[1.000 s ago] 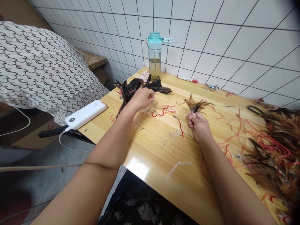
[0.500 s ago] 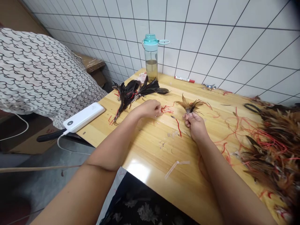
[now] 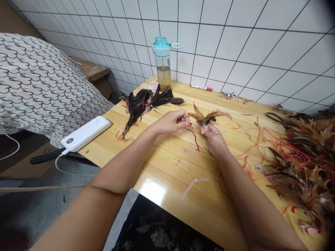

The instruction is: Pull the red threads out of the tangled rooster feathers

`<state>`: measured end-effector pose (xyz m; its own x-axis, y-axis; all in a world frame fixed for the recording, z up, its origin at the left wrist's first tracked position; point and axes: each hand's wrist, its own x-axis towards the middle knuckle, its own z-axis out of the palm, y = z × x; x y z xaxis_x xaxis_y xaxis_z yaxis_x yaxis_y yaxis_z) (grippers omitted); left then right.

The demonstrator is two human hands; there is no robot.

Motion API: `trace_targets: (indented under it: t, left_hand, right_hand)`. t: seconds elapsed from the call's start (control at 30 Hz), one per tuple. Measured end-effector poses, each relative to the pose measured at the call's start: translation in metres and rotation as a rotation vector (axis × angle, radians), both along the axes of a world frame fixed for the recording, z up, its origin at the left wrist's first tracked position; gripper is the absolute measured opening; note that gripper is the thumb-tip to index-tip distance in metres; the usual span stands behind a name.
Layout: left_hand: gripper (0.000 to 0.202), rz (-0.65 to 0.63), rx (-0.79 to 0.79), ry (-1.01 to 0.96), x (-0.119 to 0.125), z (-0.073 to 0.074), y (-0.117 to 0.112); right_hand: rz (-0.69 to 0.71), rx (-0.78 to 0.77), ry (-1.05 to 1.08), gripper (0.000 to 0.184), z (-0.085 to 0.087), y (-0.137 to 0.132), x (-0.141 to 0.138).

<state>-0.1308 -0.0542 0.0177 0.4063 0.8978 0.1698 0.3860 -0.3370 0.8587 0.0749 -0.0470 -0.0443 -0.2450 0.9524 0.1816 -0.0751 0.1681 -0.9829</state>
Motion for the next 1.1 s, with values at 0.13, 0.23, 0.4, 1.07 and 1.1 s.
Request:
trace_targets:
  t: [0.13,0.23,0.4,1.07,1.1]
  left_hand:
    - [0.021,0.005,0.092,0.020,0.017,-0.010,-0.004]
    - [0.022,0.029,0.107,0.016,0.020,-0.013,-0.004]
    - [0.025,0.075,0.156,0.086,0.013,-0.008,-0.003]
    - [0.020,0.313,0.361,0.426,-0.011,-0.014,0.012]
    - [0.020,0.281,0.349,0.426,-0.009,-0.014,0.011]
  right_hand:
    - [0.123,0.039,-0.086,0.048,0.004,-0.005,-0.003]
    - [0.124,-0.007,-0.084,0.053,0.008,-0.006,-0.004]
    - [0.086,-0.133,0.020,0.052,0.009,-0.005,-0.002]
    - [-0.004,-0.269,0.183,0.039,0.013,0.005,0.009]
    - [-0.011,-0.268,0.198,0.038,0.013,0.006,0.009]
